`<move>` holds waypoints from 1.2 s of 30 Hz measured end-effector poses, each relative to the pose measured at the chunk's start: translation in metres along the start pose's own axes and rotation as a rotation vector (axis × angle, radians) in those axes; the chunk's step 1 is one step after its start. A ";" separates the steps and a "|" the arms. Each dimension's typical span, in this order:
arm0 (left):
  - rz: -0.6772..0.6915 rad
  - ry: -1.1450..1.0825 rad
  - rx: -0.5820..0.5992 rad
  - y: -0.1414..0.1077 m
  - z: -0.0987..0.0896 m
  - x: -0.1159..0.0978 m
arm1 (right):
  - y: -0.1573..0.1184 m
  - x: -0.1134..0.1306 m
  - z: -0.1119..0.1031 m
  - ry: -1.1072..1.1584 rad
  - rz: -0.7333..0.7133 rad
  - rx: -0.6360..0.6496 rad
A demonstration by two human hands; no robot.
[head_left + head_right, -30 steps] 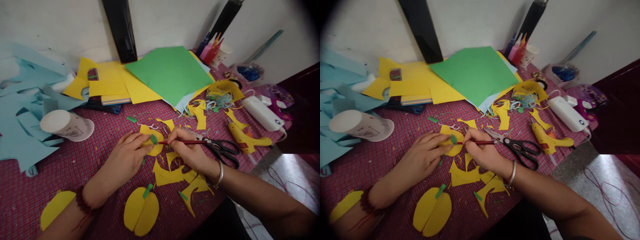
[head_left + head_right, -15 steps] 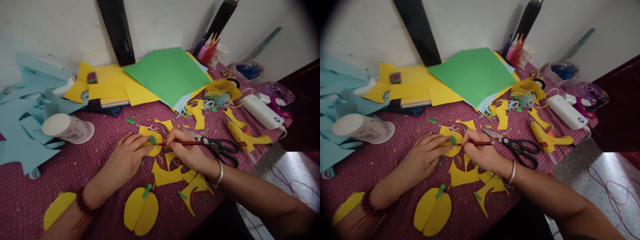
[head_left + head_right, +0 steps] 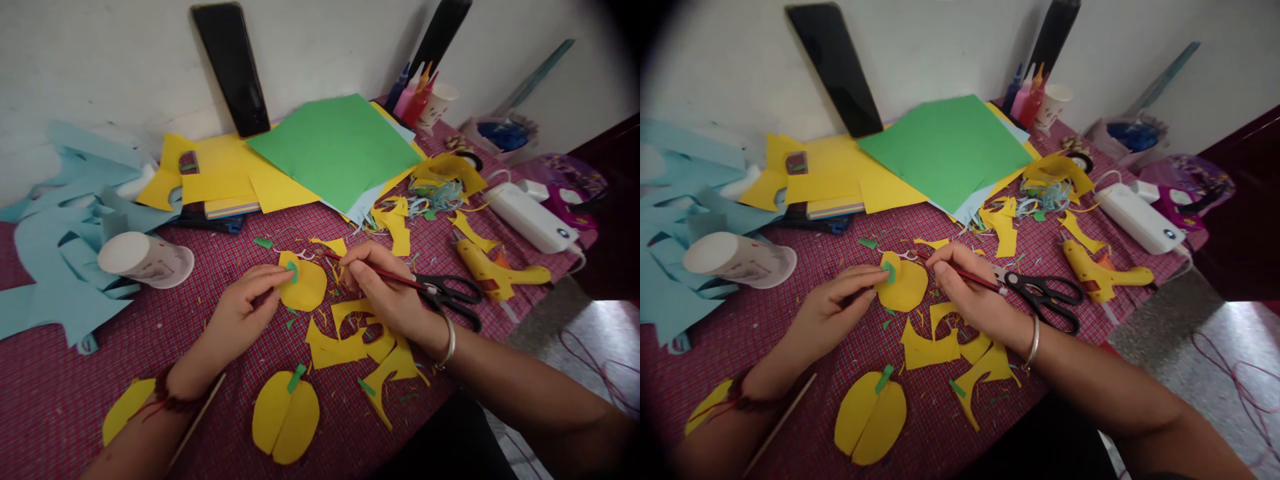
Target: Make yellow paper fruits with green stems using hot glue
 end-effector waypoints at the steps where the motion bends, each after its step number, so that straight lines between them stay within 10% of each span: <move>1: -0.041 -0.035 -0.026 0.000 -0.001 -0.002 | 0.001 0.002 0.000 -0.029 0.011 0.016; 10: -0.143 -0.242 -0.121 -0.002 0.004 -0.026 | 0.003 0.007 0.009 -0.113 0.028 0.117; 23: -0.292 -1.057 0.042 -0.006 0.020 -0.051 | 0.000 0.009 0.021 0.437 -0.023 0.311; 36: -0.258 -0.157 0.088 -0.003 0.019 -0.056 | 0.004 0.007 0.019 0.104 0.012 0.236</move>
Point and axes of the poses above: each hand's wrist, its own y-axis towards the middle knuckle, its own z-axis out of the palm, x = y × z, the point moved 1 cm from there along y, towards the middle knuckle, and after that the axes turned 12 degrees about x, right-handed, at the moved point
